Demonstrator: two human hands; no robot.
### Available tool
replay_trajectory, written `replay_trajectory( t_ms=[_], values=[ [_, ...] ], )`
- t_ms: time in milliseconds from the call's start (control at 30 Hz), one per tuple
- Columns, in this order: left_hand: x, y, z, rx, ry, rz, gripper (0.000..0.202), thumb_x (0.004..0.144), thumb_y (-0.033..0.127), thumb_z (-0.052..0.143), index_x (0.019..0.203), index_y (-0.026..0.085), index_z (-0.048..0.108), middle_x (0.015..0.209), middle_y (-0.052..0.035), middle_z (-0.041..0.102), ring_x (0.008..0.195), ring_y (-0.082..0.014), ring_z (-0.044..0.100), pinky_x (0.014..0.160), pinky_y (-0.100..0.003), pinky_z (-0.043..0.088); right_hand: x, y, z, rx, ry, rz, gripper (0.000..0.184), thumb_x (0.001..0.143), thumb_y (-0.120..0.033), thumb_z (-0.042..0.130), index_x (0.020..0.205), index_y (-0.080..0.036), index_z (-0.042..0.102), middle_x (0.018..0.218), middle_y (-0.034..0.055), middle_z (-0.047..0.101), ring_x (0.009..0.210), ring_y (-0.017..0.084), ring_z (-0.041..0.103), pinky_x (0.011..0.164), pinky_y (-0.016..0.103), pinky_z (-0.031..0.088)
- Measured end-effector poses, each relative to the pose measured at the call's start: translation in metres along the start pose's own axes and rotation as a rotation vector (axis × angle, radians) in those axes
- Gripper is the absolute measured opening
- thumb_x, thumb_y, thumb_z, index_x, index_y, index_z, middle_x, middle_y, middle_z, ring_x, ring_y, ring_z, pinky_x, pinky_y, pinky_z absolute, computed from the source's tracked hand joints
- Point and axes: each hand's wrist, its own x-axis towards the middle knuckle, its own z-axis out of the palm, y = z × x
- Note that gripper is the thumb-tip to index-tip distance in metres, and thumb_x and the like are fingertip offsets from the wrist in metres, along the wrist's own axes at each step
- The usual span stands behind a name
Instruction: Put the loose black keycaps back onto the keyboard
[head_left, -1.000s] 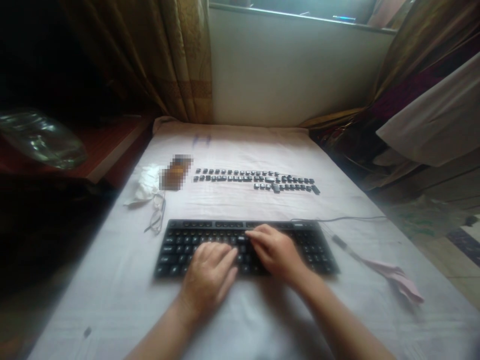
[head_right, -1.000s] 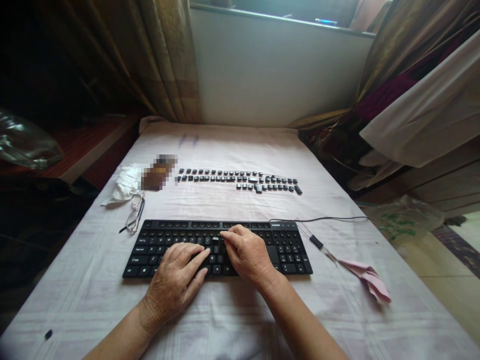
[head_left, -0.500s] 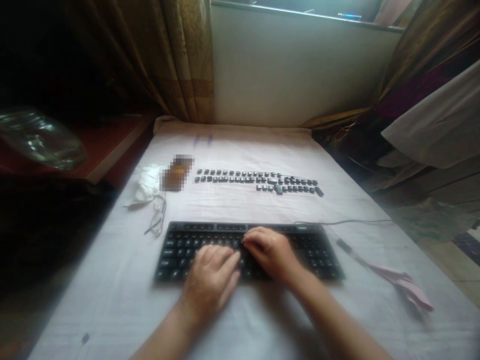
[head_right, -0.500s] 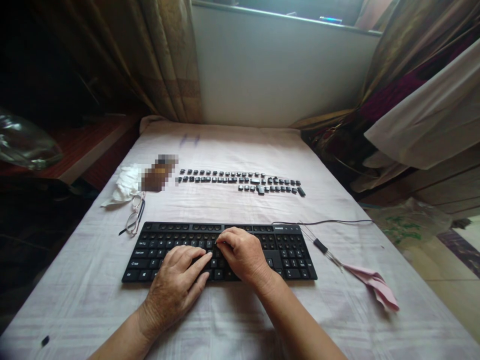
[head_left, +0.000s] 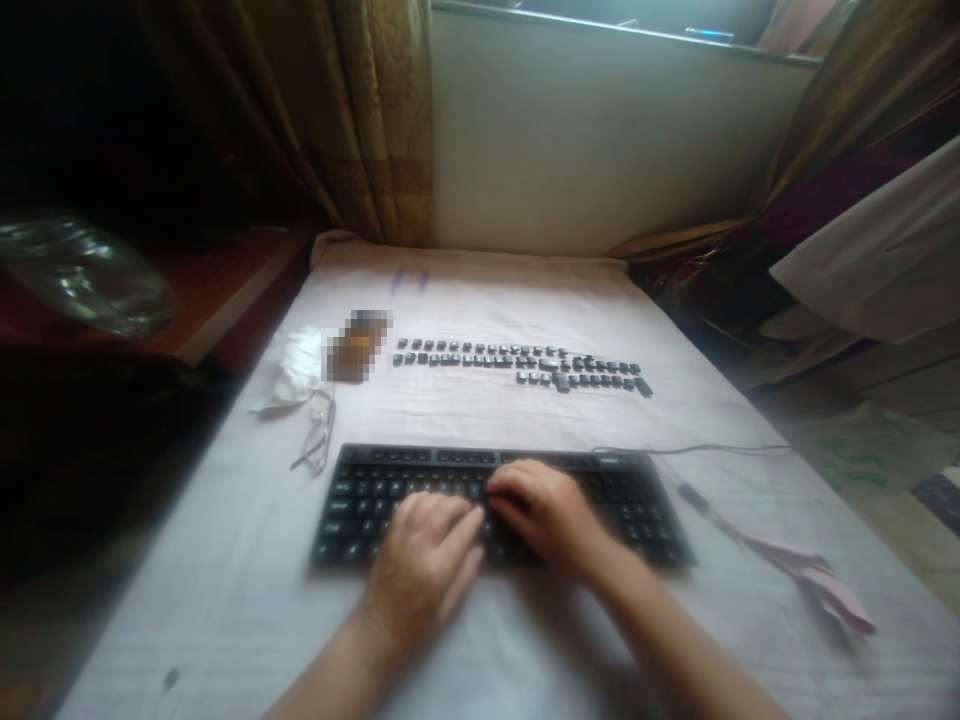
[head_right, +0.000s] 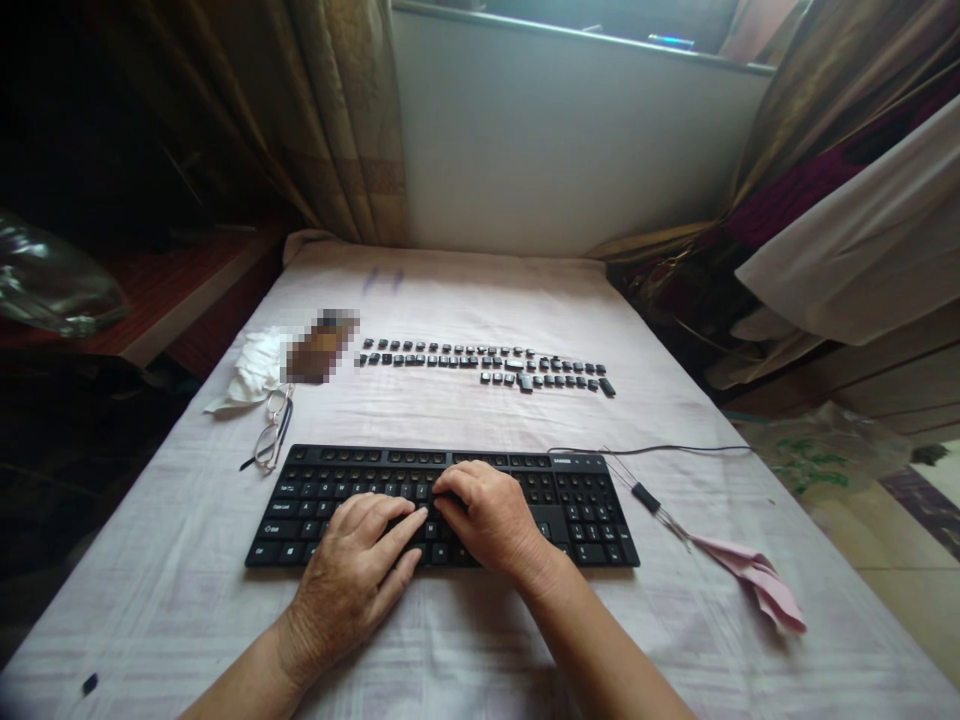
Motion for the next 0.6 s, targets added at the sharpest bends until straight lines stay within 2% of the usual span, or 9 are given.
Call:
replay_trajectory(
  t_ms=[300,600],
  values=[
    [-0.0006,-0.0012,-0.0012,-0.006,-0.003,0.004,0.029,0.096,0.025,0.050,0.119,0.016,0.065,0.110,-0.0084,0.066,0.104,-0.0257,0.055,0.100,-0.044,0.039,0.0007,0.0006,0.0055,-0.097,0.055,-0.082,0.013,0.082,-0.013,0.065,0.093,-0.019,0.068,0.092,0.0069,0.074,0.083,0.019,0.069,0.075,0.030,0.056],
    [-0.0011,-0.0027,0.0000,-0.008,0.000,0.010,0.028,0.096,0.024,0.050,0.118,0.016,0.065,0.109,-0.0085,0.066,0.104,-0.0251,0.055,0.100,-0.043,0.039,0.0066,0.0017,-0.0003,-0.087,0.029,-0.125,0.015,0.082,-0.009,0.064,0.092,-0.019,0.069,0.091,0.0067,0.074,0.082,0.018,0.069,0.074,0.029,0.056]
  ],
)
